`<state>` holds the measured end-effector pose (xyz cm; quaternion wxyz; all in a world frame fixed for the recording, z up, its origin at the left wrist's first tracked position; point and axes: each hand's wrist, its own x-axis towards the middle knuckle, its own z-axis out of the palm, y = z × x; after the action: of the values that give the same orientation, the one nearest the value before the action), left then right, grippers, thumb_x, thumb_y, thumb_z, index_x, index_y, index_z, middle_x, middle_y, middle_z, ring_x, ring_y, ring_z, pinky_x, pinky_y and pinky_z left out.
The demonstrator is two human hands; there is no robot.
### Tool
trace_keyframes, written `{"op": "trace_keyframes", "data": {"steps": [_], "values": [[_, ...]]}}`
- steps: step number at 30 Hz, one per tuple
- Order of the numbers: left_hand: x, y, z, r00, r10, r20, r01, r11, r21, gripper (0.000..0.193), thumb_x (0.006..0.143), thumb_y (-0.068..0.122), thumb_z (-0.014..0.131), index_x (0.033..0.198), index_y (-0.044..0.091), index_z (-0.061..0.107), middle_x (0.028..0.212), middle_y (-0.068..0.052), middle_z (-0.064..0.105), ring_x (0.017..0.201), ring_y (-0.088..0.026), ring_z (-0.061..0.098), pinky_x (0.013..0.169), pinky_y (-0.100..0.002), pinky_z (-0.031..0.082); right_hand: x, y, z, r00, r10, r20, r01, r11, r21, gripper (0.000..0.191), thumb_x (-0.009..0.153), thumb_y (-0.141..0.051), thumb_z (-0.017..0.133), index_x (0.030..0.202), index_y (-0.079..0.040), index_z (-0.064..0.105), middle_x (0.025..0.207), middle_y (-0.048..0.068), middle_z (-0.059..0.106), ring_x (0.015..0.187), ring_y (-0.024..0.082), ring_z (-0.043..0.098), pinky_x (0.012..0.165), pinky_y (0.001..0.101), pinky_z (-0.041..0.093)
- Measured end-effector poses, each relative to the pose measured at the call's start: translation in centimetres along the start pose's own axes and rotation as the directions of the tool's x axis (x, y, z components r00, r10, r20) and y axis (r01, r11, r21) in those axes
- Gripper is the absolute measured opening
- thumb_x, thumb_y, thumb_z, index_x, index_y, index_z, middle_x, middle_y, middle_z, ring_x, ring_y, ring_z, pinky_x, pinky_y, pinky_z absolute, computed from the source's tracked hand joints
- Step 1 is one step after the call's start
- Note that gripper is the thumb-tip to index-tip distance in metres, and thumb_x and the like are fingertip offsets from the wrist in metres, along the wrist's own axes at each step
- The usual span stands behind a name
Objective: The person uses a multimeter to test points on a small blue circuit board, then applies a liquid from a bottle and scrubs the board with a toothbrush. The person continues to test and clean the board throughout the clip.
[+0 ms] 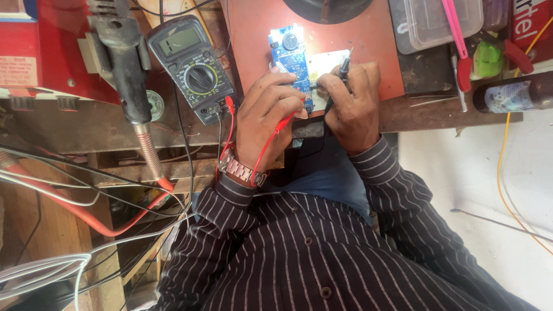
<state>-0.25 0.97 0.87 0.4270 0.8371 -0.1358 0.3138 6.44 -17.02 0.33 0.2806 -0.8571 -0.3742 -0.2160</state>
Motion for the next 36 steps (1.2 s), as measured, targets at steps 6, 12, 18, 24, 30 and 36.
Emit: {"op": "trace_keyframes", "data": {"steps": [6,12,18,24,30,36], "values": [[0.02,-0.05,-0.03,1.000,0.002,0.002,-0.002,1.000,-0.004,0.025,0.082,-0.006,0.077,0.096,0.007,0.060,0.109,-0.004,0.067,0.123,-0.029,0.063,0.110,-0.045,0.053,-0.03,0.02,-0.01,1.000,0.004,0.006,-0.004,1.000,0.004,0.036,0.082,0.013,0.071,0.113,-0.005,0.067,0.108,0.010,0.055,0.104,0.031,0.050,0.091,0.0422,0.046],[0.01,0.00,-0.04,1.000,-0.004,0.002,0.004,1.000,-0.010,0.024,0.083,-0.006,0.076,0.096,0.007,0.060,0.108,-0.004,0.067,0.123,-0.029,0.063,0.110,-0.045,0.053,-0.07,0.11,0.07,1.000,0.003,0.004,-0.003,1.000,-0.001,0.036,0.081,0.014,0.070,0.112,-0.004,0.067,0.108,0.010,0.055,0.103,0.031,0.050,0.091,0.0424,0.046],[0.04,-0.05,-0.04,1.000,-0.001,0.004,0.001,1.000,-0.010,0.025,0.083,-0.006,0.076,0.096,0.007,0.060,0.109,-0.005,0.067,0.123,-0.030,0.063,0.109,-0.044,0.053,-0.09,0.13,0.03,1.000,0.000,0.005,0.000,1.000,-0.012,0.037,0.080,0.014,0.070,0.112,-0.004,0.067,0.107,0.010,0.055,0.103,0.031,0.050,0.091,0.0425,0.046],[0.03,-0.07,-0.03,1.000,0.006,0.001,-0.006,1.000,-0.012,0.026,0.083,-0.007,0.076,0.097,0.007,0.060,0.108,-0.005,0.067,0.124,-0.030,0.063,0.109,-0.045,0.053,-0.02,0.07,0.07,1.000,-0.005,-0.003,0.005,1.000,-0.001,0.035,0.082,0.013,0.072,0.112,-0.005,0.067,0.107,0.009,0.055,0.102,0.031,0.050,0.090,0.0417,0.046],[-0.01,-0.14,0.02,1.000,0.007,-0.007,-0.007,1.000,-0.025,0.027,0.084,-0.007,0.077,0.099,0.007,0.060,0.108,-0.005,0.068,0.123,-0.031,0.063,0.109,-0.046,0.053,-0.01,0.08,0.04,1.000,-0.006,-0.002,0.006,1.000,-0.001,0.035,0.082,0.013,0.072,0.112,-0.005,0.067,0.108,0.010,0.055,0.103,0.031,0.049,0.091,0.0420,0.046],[-0.05,-0.10,-0.02,1.000,0.005,-0.005,-0.005,1.000,-0.017,0.028,0.084,-0.006,0.077,0.102,0.006,0.060,0.109,-0.006,0.067,0.123,-0.032,0.063,0.108,-0.045,0.053,-0.01,0.06,0.02,1.000,-0.006,0.001,0.006,1.000,-0.008,0.035,0.082,0.012,0.072,0.112,-0.005,0.067,0.107,0.010,0.055,0.102,0.031,0.049,0.090,0.0422,0.045]]}}
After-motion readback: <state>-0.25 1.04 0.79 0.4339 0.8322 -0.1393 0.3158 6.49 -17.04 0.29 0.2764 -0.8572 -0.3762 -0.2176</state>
